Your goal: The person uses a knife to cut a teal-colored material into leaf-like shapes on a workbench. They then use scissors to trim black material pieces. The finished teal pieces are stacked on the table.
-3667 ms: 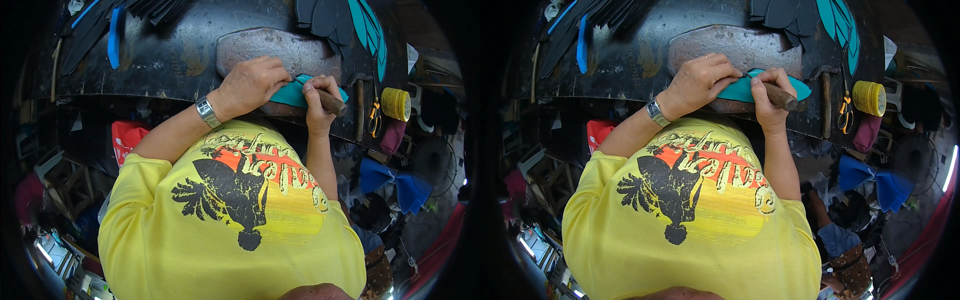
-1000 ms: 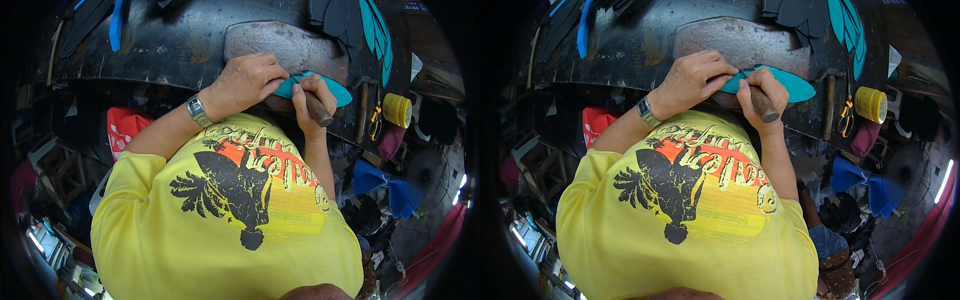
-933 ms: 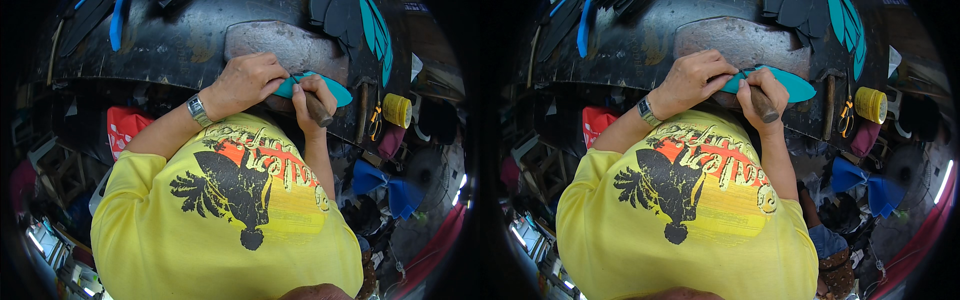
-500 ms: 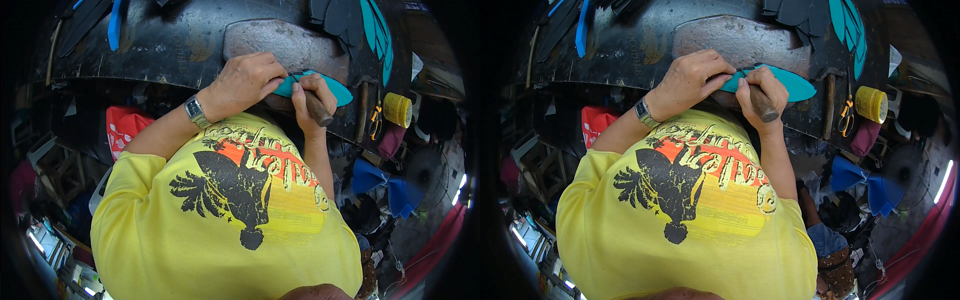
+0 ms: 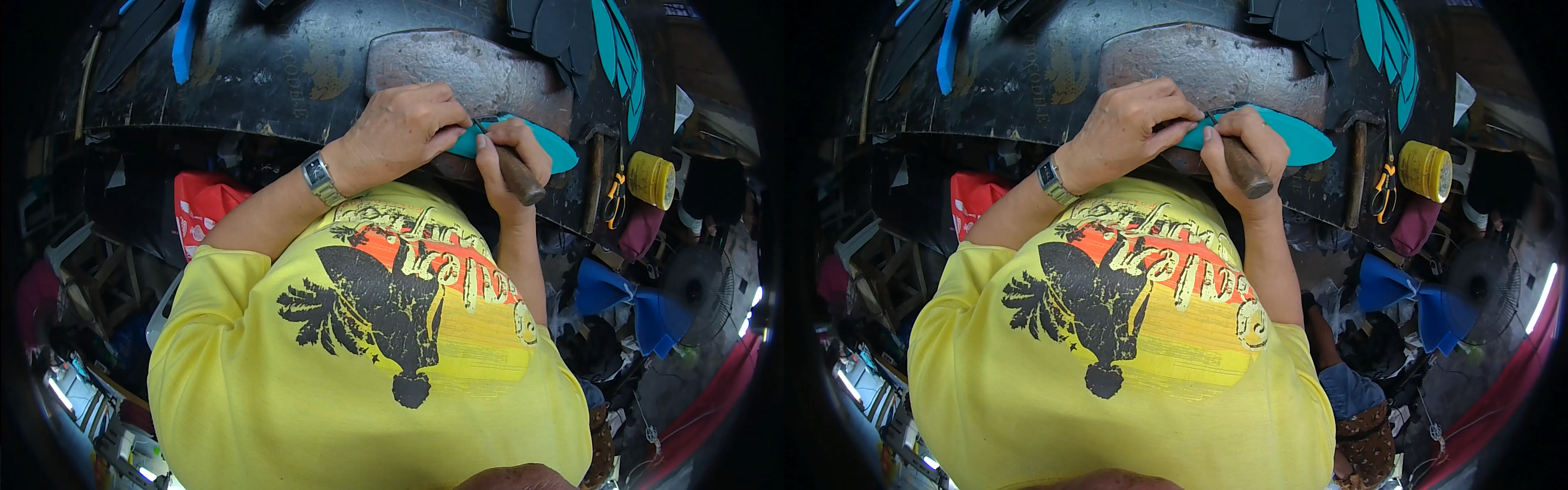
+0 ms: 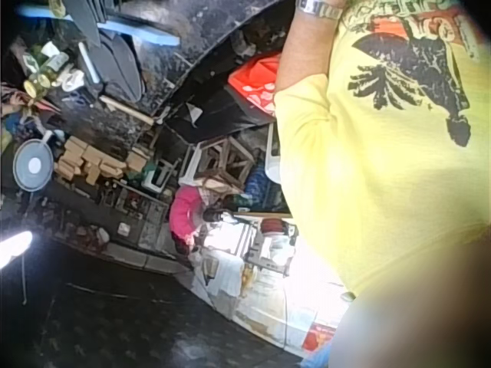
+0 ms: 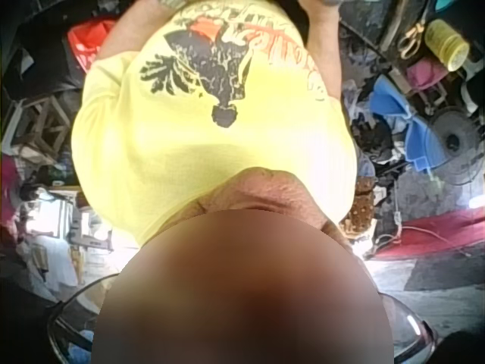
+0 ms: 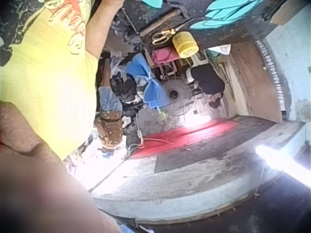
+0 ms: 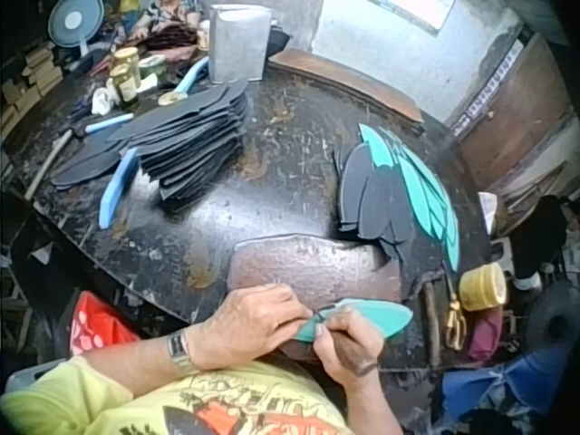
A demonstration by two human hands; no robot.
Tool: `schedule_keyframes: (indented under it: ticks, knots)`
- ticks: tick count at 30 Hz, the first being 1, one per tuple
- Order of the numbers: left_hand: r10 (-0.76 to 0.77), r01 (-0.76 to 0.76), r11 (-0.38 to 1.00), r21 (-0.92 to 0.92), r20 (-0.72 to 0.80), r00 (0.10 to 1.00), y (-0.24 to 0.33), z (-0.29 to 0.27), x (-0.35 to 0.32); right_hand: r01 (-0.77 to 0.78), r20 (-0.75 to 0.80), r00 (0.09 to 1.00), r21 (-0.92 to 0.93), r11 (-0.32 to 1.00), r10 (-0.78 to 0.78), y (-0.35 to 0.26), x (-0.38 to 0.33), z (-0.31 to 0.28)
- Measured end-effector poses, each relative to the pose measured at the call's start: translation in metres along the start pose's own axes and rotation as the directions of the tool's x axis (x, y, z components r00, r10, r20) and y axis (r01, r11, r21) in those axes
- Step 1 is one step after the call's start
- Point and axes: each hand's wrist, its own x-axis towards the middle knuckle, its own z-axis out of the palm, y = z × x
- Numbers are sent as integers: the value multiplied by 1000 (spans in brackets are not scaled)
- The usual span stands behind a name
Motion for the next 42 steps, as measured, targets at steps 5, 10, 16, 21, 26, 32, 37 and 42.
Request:
schedule_keyframes:
  ticks: [5,10,16,21,26,32,37,42]
  knots:
    - [1,-1,1000,0,2,1000,0,0,0,5,-10,1000,40,999,-5,0,0,1]
    - [-11,11,1000,-4,7,1000,0,1,-1,12,-16,1000,49,999,-11,1,-1,0]
    - [-13,13,1000,-3,3,1000,0,1,-1,6,-7,1000,28,1000,-6,0,0,-1]
    - [-16,16,1000,-10,-9,1000,0,3,-1,0,-4,1000,11,1000,0,-1,0,0]
    - [-16,16,1000,1,-8,1000,2,1,-1,-20,0,1000,-2,1000,20,0,0,0]
    - [-68,68,996,53,6,998,10,-4,-3,-23,-8,1000,-2,1000,23,0,0,2]
    - [-78,77,995,56,16,997,12,-7,-7,-31,-13,999,0,1000,31,1,-1,2]
    - [-35,33,998,56,24,999,8,-8,-7,-19,-28,999,30,999,20,3,-2,3]
